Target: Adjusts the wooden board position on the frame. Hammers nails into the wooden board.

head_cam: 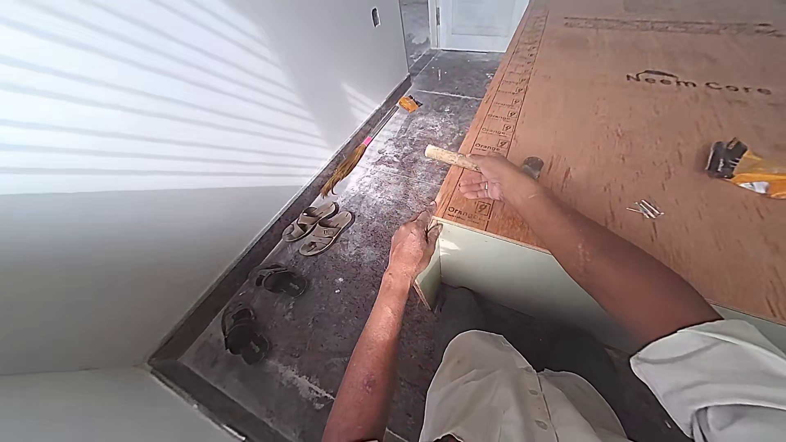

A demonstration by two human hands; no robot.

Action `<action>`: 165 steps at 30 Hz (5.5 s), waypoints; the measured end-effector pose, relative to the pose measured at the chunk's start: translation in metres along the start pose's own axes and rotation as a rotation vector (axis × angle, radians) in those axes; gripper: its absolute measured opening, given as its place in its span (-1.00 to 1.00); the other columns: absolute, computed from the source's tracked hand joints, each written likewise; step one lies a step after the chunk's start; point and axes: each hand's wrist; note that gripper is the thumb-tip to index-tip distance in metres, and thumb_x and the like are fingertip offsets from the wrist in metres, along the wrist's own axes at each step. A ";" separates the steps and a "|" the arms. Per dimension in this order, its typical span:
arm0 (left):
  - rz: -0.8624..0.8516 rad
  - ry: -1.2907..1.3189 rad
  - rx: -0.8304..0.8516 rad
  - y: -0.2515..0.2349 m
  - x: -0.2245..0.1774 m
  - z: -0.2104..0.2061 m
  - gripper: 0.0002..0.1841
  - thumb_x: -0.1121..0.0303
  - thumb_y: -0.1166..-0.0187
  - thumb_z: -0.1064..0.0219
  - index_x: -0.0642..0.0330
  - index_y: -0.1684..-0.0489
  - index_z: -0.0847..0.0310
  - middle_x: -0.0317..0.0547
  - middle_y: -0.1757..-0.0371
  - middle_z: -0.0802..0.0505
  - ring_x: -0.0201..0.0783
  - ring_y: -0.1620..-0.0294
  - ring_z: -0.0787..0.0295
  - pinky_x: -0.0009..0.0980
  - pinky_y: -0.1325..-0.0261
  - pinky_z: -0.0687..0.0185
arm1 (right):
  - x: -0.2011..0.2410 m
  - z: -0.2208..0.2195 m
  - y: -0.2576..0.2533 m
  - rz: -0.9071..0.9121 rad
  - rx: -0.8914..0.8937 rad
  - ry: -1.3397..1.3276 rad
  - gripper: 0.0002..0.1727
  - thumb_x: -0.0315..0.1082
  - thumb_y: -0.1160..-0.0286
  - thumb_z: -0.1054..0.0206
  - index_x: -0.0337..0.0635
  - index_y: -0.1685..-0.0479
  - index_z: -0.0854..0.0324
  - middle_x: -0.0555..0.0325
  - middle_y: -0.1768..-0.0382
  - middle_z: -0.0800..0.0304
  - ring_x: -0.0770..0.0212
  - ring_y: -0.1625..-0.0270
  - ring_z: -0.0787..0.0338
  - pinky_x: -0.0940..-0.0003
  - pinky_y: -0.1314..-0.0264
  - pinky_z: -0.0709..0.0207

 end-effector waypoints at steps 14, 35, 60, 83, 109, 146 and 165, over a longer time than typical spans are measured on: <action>-0.123 -0.074 -0.109 0.005 0.000 -0.002 -0.47 0.24 -0.70 -0.29 0.24 -0.62 -0.52 0.36 -0.35 -0.78 0.38 -0.35 -0.74 0.41 -0.40 -0.47 | -0.084 0.146 0.163 0.319 0.228 0.152 -0.15 -0.63 -0.48 -0.29 0.22 -0.75 -0.10 0.00 0.22 -0.67 0.25 0.52 -0.72 0.42 0.46 -0.69; -0.540 0.190 0.253 -0.093 -0.211 -0.133 -0.66 0.44 -0.52 -0.50 0.36 -0.23 -0.75 0.21 -0.14 -0.83 0.05 -0.11 -0.81 0.04 -0.29 -0.66 | -0.223 0.267 0.239 0.369 -0.282 -0.204 -0.55 -0.43 -0.37 -0.36 -0.10 -0.28 -0.44 0.36 0.69 -0.45 0.43 0.81 -0.45 0.53 0.76 -0.48; -0.450 -0.083 0.511 -0.109 -0.279 -0.151 -0.77 0.32 -0.69 -0.28 0.25 -0.10 -0.73 0.19 -0.24 -0.75 0.18 -0.30 -0.69 0.27 -0.33 -0.52 | -0.300 0.255 0.246 0.605 -0.586 -0.296 -0.82 -0.06 -0.44 -0.49 0.21 0.27 -0.58 0.54 0.74 -0.56 0.57 0.79 -0.50 0.61 0.75 -0.48; -0.321 0.531 -0.076 -0.009 -0.016 0.004 -0.85 0.51 -0.63 -0.36 0.34 0.04 -0.85 -0.04 0.13 -0.94 -0.44 0.22 -0.83 -0.45 0.02 -0.73 | -0.319 0.210 0.236 0.540 -0.227 -0.155 -0.84 -0.44 -0.47 -0.34 0.09 0.14 -0.58 0.56 0.65 -0.69 0.55 0.71 -0.60 0.60 0.65 -0.56; -0.379 0.388 -0.162 -0.020 -0.016 -0.016 -0.75 0.58 -0.51 -0.43 0.38 -0.12 -0.81 0.04 0.07 -0.97 -0.24 0.10 -0.96 -0.21 -0.16 -0.82 | -0.145 0.148 0.188 0.784 -0.027 0.337 -0.51 0.15 -0.50 -0.38 -0.03 -0.12 -0.55 0.55 0.56 -0.56 0.59 0.71 -0.53 0.65 0.72 -0.50; -0.206 0.271 -0.151 -0.022 -0.009 -0.004 -0.46 0.47 -0.09 -0.78 0.31 -0.15 -0.83 0.22 -0.40 -0.77 0.10 -0.46 -0.70 0.07 -0.50 -0.57 | -0.026 0.063 0.168 0.920 -0.257 1.032 -0.70 -0.45 -0.50 -0.36 -0.29 -0.14 -0.46 0.01 0.52 -0.56 0.08 0.57 -0.61 0.13 0.57 -0.48; -0.173 0.212 -0.127 -0.017 -0.015 -0.003 -0.80 0.48 -0.18 -0.73 0.34 0.37 -0.85 0.18 -0.13 -0.89 0.05 -0.11 -0.86 0.11 -0.23 -0.71 | -0.060 0.051 0.136 0.446 0.005 1.447 -0.72 -0.40 -0.58 -0.35 -0.28 -0.17 -0.51 -0.17 0.21 -0.71 -0.20 0.05 -0.78 -0.15 0.04 -0.59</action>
Point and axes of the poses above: each hand's wrist, its own y-axis away from the middle knuckle, its own z-axis out of the back of the hand, x = y × z
